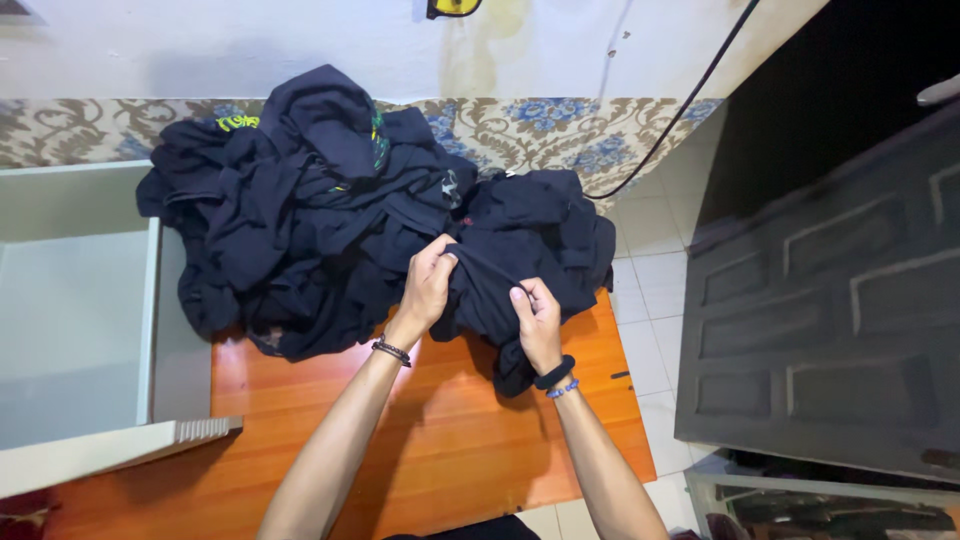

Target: The person removes a stack of folded black t-shirts from a white plastic storage bin and places them onto an orange table. The person handles the clothes one by one, unfolding them slightly and setting them down in a pile on the table surface.

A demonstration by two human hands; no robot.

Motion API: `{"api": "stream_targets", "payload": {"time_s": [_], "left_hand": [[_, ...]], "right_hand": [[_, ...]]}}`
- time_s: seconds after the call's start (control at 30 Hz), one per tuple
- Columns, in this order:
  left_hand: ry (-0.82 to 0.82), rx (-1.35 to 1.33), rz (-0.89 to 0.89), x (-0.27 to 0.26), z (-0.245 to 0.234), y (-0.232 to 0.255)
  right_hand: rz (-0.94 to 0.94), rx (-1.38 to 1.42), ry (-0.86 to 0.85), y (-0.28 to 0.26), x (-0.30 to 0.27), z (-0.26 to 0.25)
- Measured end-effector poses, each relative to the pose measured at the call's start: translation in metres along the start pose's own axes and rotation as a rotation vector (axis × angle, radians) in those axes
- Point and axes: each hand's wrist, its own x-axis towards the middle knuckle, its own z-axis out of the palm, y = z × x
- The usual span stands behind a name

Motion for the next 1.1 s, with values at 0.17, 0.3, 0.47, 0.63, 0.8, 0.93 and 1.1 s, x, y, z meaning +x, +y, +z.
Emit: {"api": "stream_targets", "payload": {"time_s": [0.17,0.3,0.47,0.63,0.8,0.93,1.1], "left_hand": [[-0.01,-0.007,0.016,-0.011,-0.007,0.008],[-0.009,-0.006,0.066,-0.012,-0.006,0.017],[-0.006,0.012,0.02,-0.014,-0.007,0.019],[-0.056,0.08,0.007,-0.016,-0.011,0.006],[-0.176,0.321,-0.058,-0.023,-0.019,-0.047],[-0.209,0.411,-0.147,-0.036,-0.024,-0.104],[-0.171,0.388,-0.141,-0.039,-0.026,-0.139]], "right_hand": [[-0.023,-0.009,-0.013,-0.002,-0.012,0.003],[-0.011,-0.024,-0.02,-0.009,-0.015,0.006],[0.015,-0.006,-0.026,-0.011,-0.018,0.007],[0.005,-0.09,-0.058,0.001,-0.021,0.008],[0.129,-0.285,-0.102,0.045,-0.029,0.007],[0.317,-0.478,-0.152,0.095,-0.042,0.004],[0.25,-0.37,-0.164,0.126,-0.047,0.002]]}}
